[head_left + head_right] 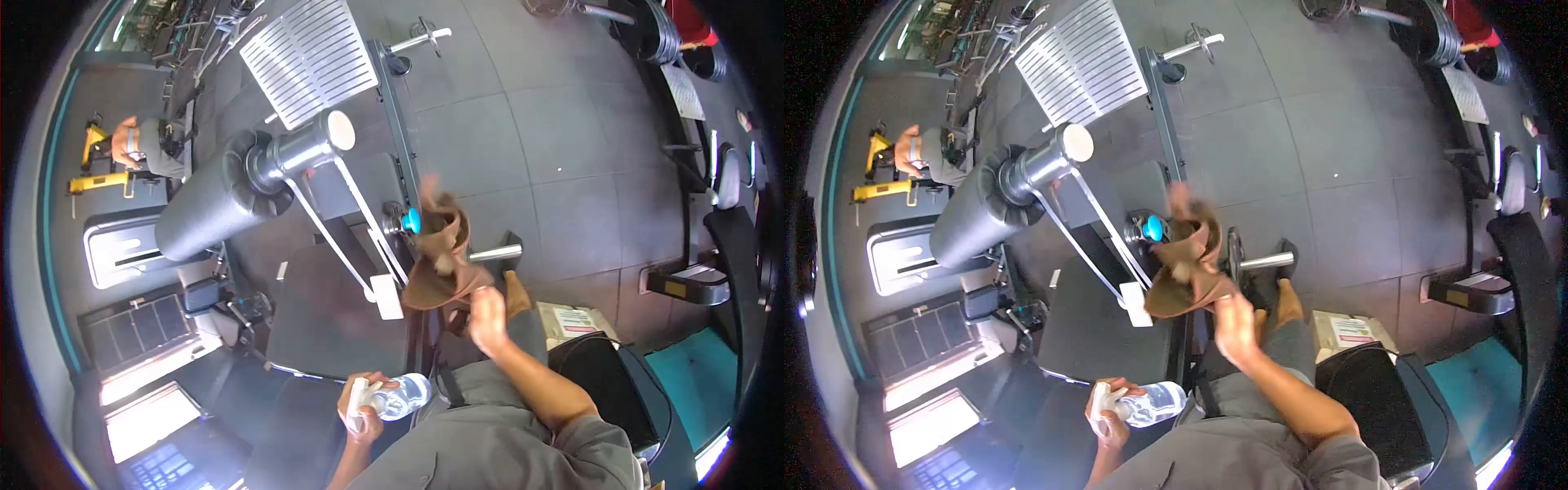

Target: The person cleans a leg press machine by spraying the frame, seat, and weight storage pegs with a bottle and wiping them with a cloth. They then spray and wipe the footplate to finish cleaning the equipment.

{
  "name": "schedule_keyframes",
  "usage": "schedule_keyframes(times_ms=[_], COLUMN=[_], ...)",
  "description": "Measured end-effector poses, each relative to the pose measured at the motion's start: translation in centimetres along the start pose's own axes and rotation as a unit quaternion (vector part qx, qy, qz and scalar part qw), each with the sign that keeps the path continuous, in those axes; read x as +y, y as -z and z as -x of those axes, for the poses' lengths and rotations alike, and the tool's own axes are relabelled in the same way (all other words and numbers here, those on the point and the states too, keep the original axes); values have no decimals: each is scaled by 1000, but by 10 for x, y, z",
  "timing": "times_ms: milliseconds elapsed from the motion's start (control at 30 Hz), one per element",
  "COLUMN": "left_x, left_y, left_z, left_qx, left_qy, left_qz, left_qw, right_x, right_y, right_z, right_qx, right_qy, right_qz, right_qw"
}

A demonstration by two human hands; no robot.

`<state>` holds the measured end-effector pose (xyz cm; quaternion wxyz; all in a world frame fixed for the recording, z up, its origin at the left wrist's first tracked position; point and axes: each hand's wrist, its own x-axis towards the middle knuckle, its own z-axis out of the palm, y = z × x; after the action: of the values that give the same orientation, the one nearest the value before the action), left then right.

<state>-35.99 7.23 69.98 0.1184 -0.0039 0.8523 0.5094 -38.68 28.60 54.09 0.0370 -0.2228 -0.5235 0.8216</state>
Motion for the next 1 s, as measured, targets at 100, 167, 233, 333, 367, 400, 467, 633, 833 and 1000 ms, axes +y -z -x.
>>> schedule_keyframes(times_ms=[100,167,233,333,367,400,467,633,833,1000], left_x=[3,9,18,20,22,24,22,22,21,13], left_y=[-5,-8,-14,-14,-16,-16,-15,-18,-14,-11], left_z=[-10,-16,-19,-20,-19,-17,-18,-14,-16,-10], left_qx=[-15,-26,-27,-28,-24,-20,-19,-43,-46,-32], left_qy=[-23,-32,-30,-48,-47,-44,-38,-5,-39,-40], left_qz=[-29,-18,-24,-45,-46,-47,-48,-37,-17,31], left_qw=[999,999,999,997,998,998,998,998,998,998], right_x=[-62,-98,-129,-110,-108,-120,-114,-87,-119,-62], right_y=[16,-1,-39,-130,-148,-146,-136,-132,-144,-110], right_z=[-21,-50,-87,-142,-149,-146,-133,-104,-172,-85], right_qx=[9,-40,-88,-21,10,-21,-65,-27,42,20], right_qy=[-40,26,118,193,200,159,130,264,158,407], right_qz=[-242,-126,75,194,187,145,78,224,15,224], right_qw=[969,991,986,962,962,976,986,938,986,885])
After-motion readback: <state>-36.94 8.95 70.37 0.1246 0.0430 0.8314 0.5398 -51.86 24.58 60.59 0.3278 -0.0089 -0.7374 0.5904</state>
